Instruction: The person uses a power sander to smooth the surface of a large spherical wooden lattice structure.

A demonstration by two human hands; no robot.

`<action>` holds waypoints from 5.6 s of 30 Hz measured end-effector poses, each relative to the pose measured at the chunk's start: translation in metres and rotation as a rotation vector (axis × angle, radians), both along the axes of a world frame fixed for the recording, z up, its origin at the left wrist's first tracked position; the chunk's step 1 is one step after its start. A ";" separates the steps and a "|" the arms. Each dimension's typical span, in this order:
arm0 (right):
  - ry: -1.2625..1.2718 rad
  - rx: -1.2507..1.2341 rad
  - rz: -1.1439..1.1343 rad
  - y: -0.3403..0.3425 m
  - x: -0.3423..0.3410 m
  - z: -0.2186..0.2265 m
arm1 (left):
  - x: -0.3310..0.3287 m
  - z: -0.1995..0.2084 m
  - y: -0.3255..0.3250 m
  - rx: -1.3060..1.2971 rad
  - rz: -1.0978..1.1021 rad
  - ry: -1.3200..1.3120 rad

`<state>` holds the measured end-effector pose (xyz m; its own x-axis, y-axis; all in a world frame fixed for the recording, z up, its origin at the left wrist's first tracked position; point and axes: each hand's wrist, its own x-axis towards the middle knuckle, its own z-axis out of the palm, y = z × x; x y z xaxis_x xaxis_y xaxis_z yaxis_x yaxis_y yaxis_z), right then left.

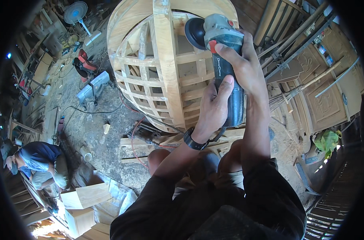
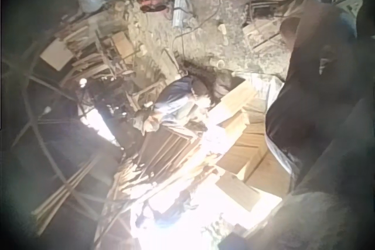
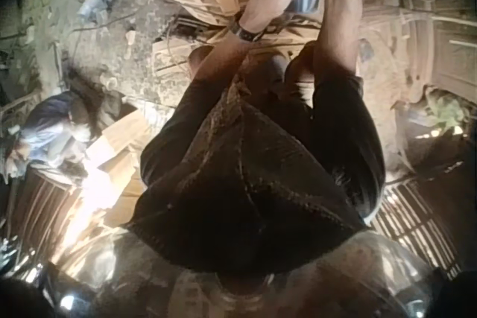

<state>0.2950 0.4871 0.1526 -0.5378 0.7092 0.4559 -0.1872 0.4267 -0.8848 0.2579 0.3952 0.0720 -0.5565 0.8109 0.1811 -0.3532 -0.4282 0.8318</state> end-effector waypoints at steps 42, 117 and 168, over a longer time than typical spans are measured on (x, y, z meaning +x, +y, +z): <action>-0.133 -0.015 0.001 0.036 -0.002 0.020 | -0.003 0.031 0.018 0.069 -0.155 -0.218; -0.068 0.248 -0.171 -0.005 0.019 -0.064 | -0.016 0.000 0.003 -0.284 -0.110 0.206; 0.583 -0.379 0.146 -0.045 0.077 -0.095 | -0.054 -0.193 -0.228 -0.768 0.384 1.022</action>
<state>0.3721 0.4426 0.0575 -0.3832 0.8151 0.4344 -0.7072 0.0436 -0.7056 0.2041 0.1670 -0.1205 -0.6597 0.7180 0.2220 0.6062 0.3337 0.7219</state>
